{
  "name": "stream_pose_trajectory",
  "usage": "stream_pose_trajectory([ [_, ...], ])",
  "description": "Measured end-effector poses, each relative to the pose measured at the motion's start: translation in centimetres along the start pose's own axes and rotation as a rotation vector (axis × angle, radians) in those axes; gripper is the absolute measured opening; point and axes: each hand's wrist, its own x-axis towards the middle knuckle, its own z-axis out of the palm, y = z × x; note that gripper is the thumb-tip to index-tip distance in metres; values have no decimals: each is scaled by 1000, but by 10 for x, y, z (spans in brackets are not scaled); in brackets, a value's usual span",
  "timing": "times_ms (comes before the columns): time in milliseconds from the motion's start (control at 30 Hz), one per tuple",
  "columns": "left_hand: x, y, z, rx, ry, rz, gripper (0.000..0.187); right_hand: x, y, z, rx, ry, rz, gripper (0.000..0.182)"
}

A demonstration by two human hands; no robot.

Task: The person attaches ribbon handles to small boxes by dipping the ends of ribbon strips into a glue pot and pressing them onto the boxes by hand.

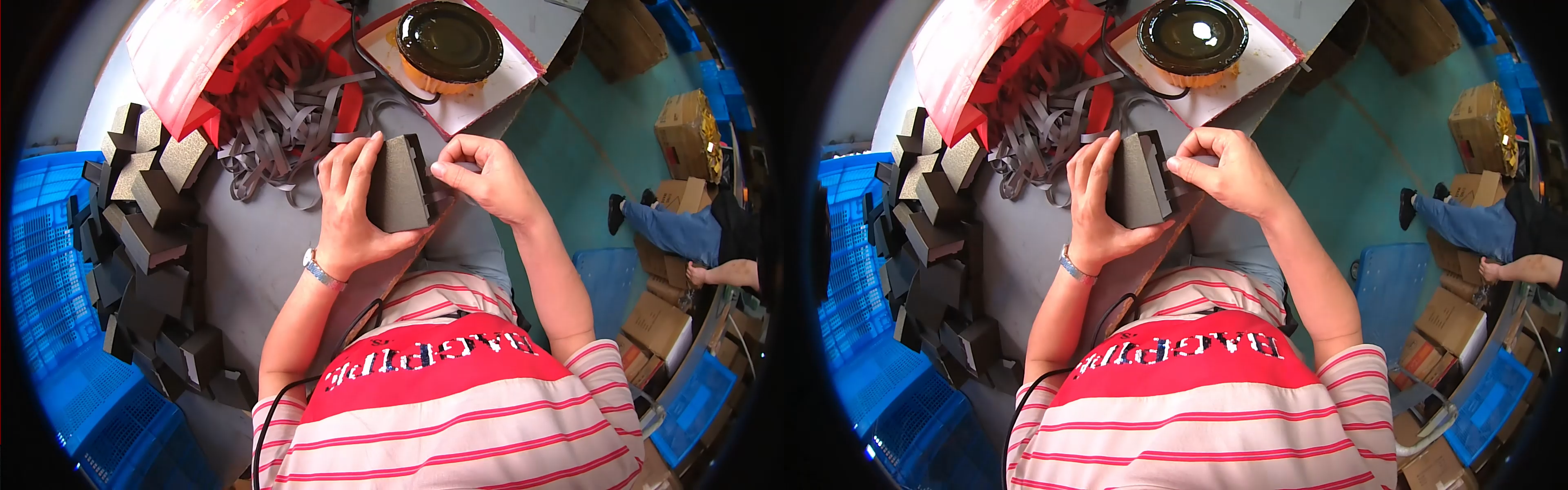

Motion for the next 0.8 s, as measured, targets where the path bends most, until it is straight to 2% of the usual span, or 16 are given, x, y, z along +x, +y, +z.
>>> stream_pose_trajectory([
  [300,-1,0,1,-40,-1,48,103,16,-1,3,-135,38,-75,20],
  [400,-1,1,0,-42,-1,54,103,17,-3,2,-204,12,-30,15],
  [600,-2,1,1,-35,3,63,103,19,2,4,-246,52,-85,17],
  [800,-2,2,1,-26,0,82,102,15,-5,8,-368,79,-40,16],
])
